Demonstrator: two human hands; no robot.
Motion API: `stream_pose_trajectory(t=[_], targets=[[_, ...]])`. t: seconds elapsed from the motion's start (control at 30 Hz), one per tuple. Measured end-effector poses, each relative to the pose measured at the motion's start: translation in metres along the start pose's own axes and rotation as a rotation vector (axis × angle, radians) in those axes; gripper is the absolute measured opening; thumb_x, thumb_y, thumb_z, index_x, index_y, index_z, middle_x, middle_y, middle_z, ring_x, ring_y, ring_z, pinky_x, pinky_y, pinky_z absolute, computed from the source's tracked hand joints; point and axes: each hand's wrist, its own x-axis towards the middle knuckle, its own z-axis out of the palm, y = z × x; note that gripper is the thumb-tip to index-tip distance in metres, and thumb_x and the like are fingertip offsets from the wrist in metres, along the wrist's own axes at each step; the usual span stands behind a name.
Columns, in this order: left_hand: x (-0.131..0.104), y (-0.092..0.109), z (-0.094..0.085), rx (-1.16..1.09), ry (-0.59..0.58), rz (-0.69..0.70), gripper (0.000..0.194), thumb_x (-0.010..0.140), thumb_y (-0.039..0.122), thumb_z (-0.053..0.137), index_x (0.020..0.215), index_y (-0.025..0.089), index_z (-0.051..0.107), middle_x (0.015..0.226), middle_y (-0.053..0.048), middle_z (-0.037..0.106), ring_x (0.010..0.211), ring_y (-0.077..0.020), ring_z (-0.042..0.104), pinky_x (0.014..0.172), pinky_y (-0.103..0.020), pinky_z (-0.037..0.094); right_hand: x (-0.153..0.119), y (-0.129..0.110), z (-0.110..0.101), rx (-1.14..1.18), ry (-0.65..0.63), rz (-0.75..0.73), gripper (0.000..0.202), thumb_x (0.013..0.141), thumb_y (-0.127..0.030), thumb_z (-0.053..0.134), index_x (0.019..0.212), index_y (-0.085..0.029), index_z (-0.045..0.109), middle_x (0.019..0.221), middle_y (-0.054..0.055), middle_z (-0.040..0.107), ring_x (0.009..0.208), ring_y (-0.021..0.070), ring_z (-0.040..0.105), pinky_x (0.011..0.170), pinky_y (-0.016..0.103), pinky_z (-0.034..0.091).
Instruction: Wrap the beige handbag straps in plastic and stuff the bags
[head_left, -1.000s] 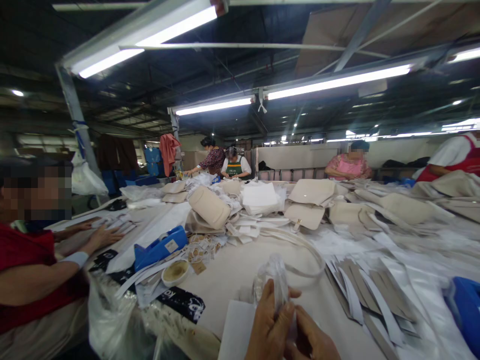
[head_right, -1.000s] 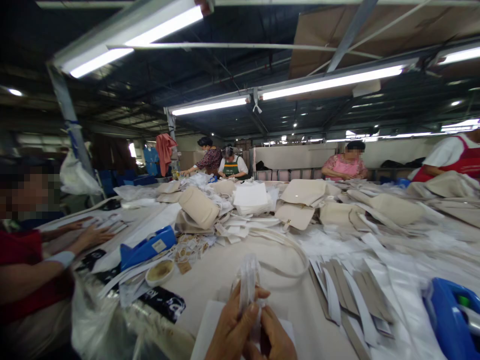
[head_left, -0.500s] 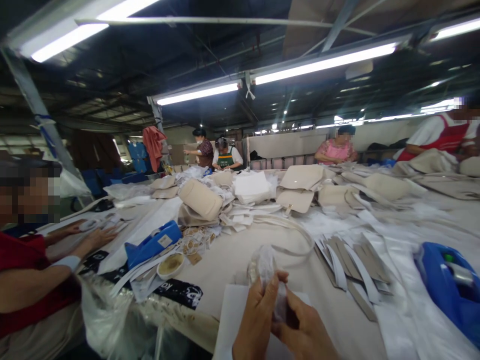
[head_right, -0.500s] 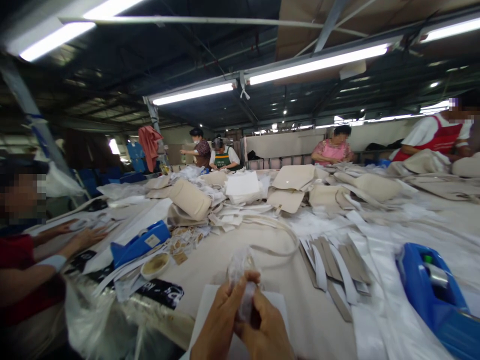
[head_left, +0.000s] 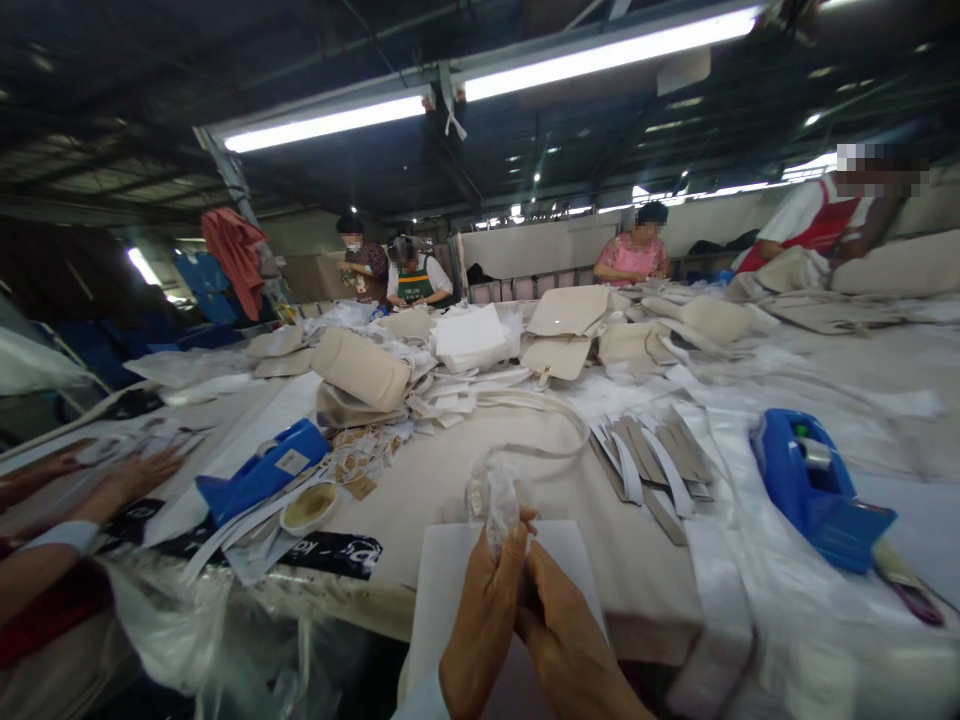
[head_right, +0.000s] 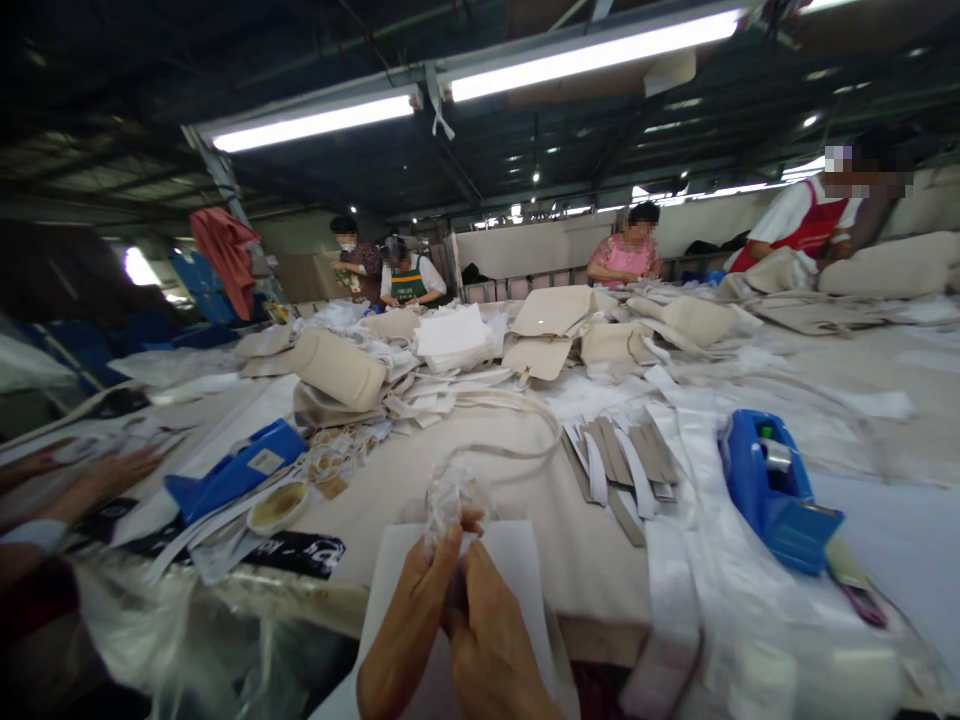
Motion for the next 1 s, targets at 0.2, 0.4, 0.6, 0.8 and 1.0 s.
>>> stream_pose_trajectory(t=[0.2, 0.4, 0.6, 0.8, 1.0], targets=[[0.01, 0.001, -0.005, -0.289, -0.071, -0.193, 0.05, 0.09, 0.058, 0.049, 0.102, 0.013, 0.068, 0.096, -0.01, 0.067, 0.088, -0.0214, 0.063, 0.079, -0.03, 0.05, 0.001, 0.012, -0.003, -0.146, -0.13, -0.366, 0.024, 0.085, -0.007, 0.038, 0.095, -0.019, 0.056, 0.101, 0.01, 0.058, 0.101, 0.023, 0.056, 0.092, 0.036, 0.046], [0.017, 0.005, -0.003, -0.039, -0.037, -0.14, 0.04, 0.087, 0.055, 0.057, 0.092, 0.017, 0.07, 0.086, -0.003, 0.065, 0.075, -0.0149, 0.058, 0.067, -0.024, 0.047, 0.006, -0.015, -0.002, 0.274, -0.126, 0.162, 0.039, 0.072, -0.007, 0.056, 0.109, -0.02, 0.056, 0.104, 0.004, 0.061, 0.097, 0.0216, 0.058, 0.086, 0.031, 0.048], [0.013, 0.008, -0.006, -0.211, -0.086, -0.184, 0.043, 0.088, 0.054, 0.056, 0.101, 0.015, 0.069, 0.096, -0.007, 0.067, 0.092, -0.0194, 0.062, 0.082, -0.028, 0.048, 0.008, -0.011, -0.002, 0.269, -0.057, 0.001, 0.013, 0.078, -0.009, 0.053, 0.085, -0.019, 0.059, 0.094, 0.003, 0.061, 0.092, 0.0196, 0.055, 0.082, 0.03, 0.046], [0.021, -0.002, -0.006, -0.239, -0.134, -0.214, 0.041, 0.087, 0.051, 0.06, 0.102, 0.014, 0.067, 0.092, -0.007, 0.068, 0.084, -0.0184, 0.064, 0.072, -0.025, 0.049, 0.008, 0.004, -0.009, -0.015, -0.1, -0.119, 0.03, 0.079, -0.008, 0.05, 0.104, -0.021, 0.063, 0.117, 0.009, 0.059, 0.112, 0.023, 0.053, 0.097, 0.035, 0.042], [0.026, -0.025, -0.002, -0.016, -0.087, -0.106, 0.039, 0.091, 0.05, 0.052, 0.102, 0.016, 0.067, 0.098, -0.007, 0.068, 0.094, -0.0222, 0.062, 0.086, -0.031, 0.048, 0.012, 0.006, -0.009, 0.181, -0.086, 0.28, 0.018, 0.068, -0.014, 0.059, 0.085, -0.017, 0.061, 0.084, 0.002, 0.062, 0.077, 0.0187, 0.056, 0.068, 0.028, 0.045]])
